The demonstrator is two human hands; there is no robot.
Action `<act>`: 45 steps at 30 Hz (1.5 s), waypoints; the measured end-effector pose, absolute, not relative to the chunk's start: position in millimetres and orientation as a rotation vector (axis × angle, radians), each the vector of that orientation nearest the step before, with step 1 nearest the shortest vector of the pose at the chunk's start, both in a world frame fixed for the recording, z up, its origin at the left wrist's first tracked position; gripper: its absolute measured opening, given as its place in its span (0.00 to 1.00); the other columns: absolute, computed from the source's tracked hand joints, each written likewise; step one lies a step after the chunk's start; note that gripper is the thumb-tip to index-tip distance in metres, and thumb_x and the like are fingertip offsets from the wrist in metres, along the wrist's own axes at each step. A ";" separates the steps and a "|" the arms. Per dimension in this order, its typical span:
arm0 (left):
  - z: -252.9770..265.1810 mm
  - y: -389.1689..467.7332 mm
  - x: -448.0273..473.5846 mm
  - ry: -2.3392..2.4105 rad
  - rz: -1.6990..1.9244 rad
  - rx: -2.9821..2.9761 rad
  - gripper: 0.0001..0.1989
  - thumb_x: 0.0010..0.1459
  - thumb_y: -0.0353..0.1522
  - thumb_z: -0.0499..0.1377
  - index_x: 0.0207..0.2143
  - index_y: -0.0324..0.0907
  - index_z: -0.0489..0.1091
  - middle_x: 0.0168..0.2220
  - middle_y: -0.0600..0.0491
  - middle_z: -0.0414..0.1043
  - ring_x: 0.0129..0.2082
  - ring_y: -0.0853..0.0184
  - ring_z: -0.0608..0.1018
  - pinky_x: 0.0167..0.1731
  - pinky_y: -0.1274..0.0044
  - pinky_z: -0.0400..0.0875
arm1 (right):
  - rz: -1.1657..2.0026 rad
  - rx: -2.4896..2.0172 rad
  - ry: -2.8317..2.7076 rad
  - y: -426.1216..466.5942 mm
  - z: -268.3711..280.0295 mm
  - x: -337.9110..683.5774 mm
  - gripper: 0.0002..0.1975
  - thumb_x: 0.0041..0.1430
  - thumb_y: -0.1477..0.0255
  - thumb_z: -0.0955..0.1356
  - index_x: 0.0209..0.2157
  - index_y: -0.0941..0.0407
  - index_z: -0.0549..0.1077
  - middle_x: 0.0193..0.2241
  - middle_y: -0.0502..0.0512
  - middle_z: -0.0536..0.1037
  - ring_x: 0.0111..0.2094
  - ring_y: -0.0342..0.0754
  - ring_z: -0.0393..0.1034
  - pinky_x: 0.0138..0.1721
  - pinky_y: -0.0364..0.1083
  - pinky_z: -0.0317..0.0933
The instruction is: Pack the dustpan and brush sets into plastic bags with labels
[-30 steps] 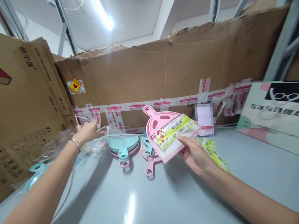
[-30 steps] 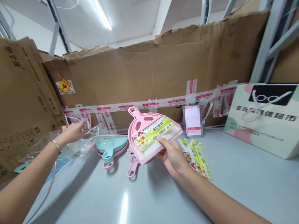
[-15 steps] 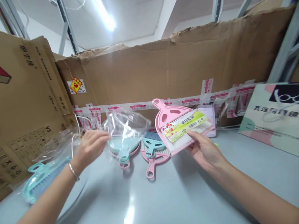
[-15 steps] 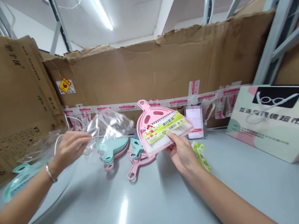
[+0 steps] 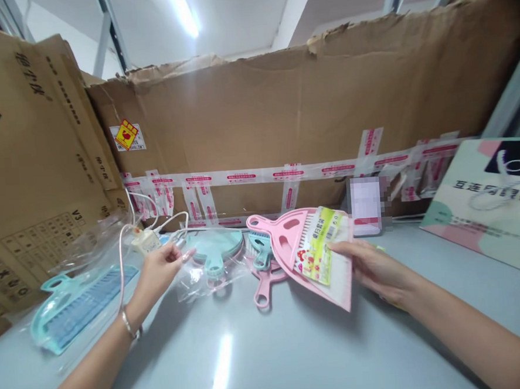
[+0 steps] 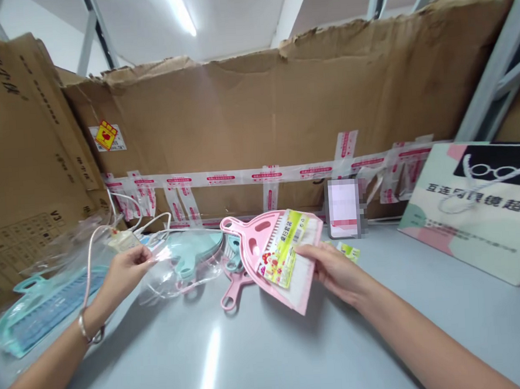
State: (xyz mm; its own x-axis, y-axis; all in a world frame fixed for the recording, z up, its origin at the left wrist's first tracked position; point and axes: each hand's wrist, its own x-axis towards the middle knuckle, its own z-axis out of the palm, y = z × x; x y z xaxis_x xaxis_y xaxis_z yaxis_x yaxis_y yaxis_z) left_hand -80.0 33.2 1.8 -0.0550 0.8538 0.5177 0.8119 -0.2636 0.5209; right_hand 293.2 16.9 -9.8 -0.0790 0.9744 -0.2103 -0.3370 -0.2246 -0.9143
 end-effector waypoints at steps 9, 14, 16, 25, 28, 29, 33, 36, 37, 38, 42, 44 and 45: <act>8.0 23.1 -96.0 1.431 1.654 2.027 0.13 0.48 0.42 0.59 0.30 0.43 0.73 0.32 0.50 0.74 0.31 0.63 0.72 0.33 0.71 0.68 | 1.690 -1.087 -0.953 8.6 -6.7 291.7 0.15 0.47 0.77 0.70 0.40 0.60 0.73 0.34 0.60 0.79 0.32 0.50 0.76 0.34 0.44 0.70; 7.8 21.6 -103.4 1.424 1.602 2.080 0.08 0.51 0.36 0.58 0.31 0.42 0.73 0.35 0.49 0.74 0.38 0.59 0.72 0.40 0.65 0.66 | 1.807 -0.981 -1.000 3.1 -2.2 288.0 0.09 0.47 0.75 0.70 0.33 0.61 0.75 0.32 0.61 0.80 0.30 0.51 0.76 0.34 0.45 0.70; 7.3 24.9 -101.0 1.434 1.543 2.081 0.07 0.52 0.35 0.57 0.28 0.43 0.72 0.30 0.51 0.73 0.35 0.62 0.72 0.38 0.67 0.67 | 1.817 -0.974 -1.015 1.1 -0.3 288.9 0.10 0.46 0.75 0.70 0.33 0.60 0.75 0.32 0.61 0.80 0.30 0.51 0.76 0.34 0.46 0.70; 17.2 18.2 -83.9 1.078 1.049 1.896 0.12 0.54 0.32 0.50 0.18 0.41 0.62 0.26 0.54 0.68 0.31 0.65 0.71 0.33 0.73 0.66 | 1.736 -1.022 -1.030 -2.9 12.2 307.4 0.13 0.39 0.72 0.73 0.31 0.60 0.76 0.29 0.62 0.80 0.26 0.54 0.75 0.28 0.48 0.69; 14.7 17.4 -84.0 0.995 0.922 1.830 0.11 0.52 0.32 0.50 0.18 0.42 0.61 0.28 0.52 0.71 0.32 0.63 0.72 0.35 0.71 0.66 | 1.716 -1.051 -1.055 -3.2 13.3 306.7 0.11 0.40 0.72 0.73 0.30 0.61 0.76 0.28 0.63 0.79 0.26 0.54 0.75 0.28 0.47 0.69; 13.0 17.9 -83.9 0.963 0.894 1.821 0.11 0.51 0.34 0.51 0.18 0.42 0.60 0.29 0.51 0.72 0.32 0.63 0.72 0.35 0.71 0.66 | 1.720 -1.056 -1.072 -3.8 13.1 305.3 0.12 0.40 0.72 0.73 0.30 0.61 0.76 0.28 0.63 0.79 0.26 0.55 0.75 0.28 0.48 0.69; 10.9 18.7 -77.6 0.862 0.727 1.789 0.13 0.50 0.41 0.52 0.19 0.43 0.61 0.31 0.47 0.74 0.34 0.59 0.73 0.35 0.68 0.66 | 1.754 -1.026 -1.147 -6.5 11.0 298.3 0.13 0.42 0.73 0.72 0.33 0.60 0.76 0.29 0.61 0.80 0.29 0.54 0.76 0.30 0.47 0.69; 18.9 18.6 -65.6 0.839 0.624 1.735 0.14 0.51 0.43 0.54 0.21 0.43 0.65 0.33 0.47 0.74 0.36 0.58 0.74 0.38 0.68 0.66 | 1.794 -0.994 -1.196 -6.4 7.6 295.1 0.12 0.43 0.73 0.72 0.33 0.60 0.76 0.29 0.60 0.80 0.28 0.52 0.76 0.31 0.46 0.69; 22.5 19.6 -61.0 0.828 0.602 1.715 0.14 0.51 0.42 0.55 0.21 0.43 0.66 0.33 0.47 0.74 0.35 0.59 0.74 0.38 0.69 0.67 | 1.812 -0.981 -1.210 -6.1 6.2 294.3 0.12 0.43 0.73 0.71 0.34 0.60 0.76 0.30 0.60 0.80 0.29 0.51 0.76 0.32 0.46 0.69; 25.9 21.3 -56.4 0.817 0.590 1.685 0.13 0.51 0.42 0.56 0.21 0.42 0.67 0.32 0.47 0.74 0.34 0.60 0.74 0.37 0.69 0.67 | 1.832 -0.966 -1.222 -5.8 4.8 293.3 0.12 0.44 0.73 0.71 0.34 0.60 0.76 0.31 0.60 0.80 0.30 0.51 0.76 0.34 0.46 0.69; 35.8 31.3 -39.8 0.781 0.604 1.404 0.11 0.53 0.39 0.55 0.31 0.41 0.71 0.31 0.48 0.74 0.31 0.62 0.75 0.33 0.70 0.68 | 1.874 -0.928 -1.209 -7.6 1.1 284.9 0.11 0.47 0.72 0.70 0.36 0.60 0.76 0.32 0.59 0.80 0.31 0.50 0.76 0.35 0.46 0.69; 37.9 33.6 -32.2 0.713 0.703 1.224 0.20 0.54 0.44 0.51 0.42 0.42 0.69 0.37 0.45 0.74 0.35 0.58 0.77 0.36 0.66 0.69 | 1.837 -0.932 -1.125 -10.3 0.6 277.9 0.10 0.47 0.73 0.70 0.35 0.60 0.75 0.32 0.59 0.80 0.31 0.49 0.76 0.34 0.45 0.69; 38.1 33.4 -28.4 0.670 0.778 1.160 0.25 0.54 0.48 0.49 0.46 0.41 0.66 0.41 0.44 0.73 0.39 0.56 0.76 0.38 0.64 0.69 | 1.807 -0.932 -1.063 -11.7 0.3 274.1 0.10 0.47 0.73 0.70 0.35 0.60 0.75 0.33 0.59 0.80 0.31 0.49 0.76 0.35 0.44 0.69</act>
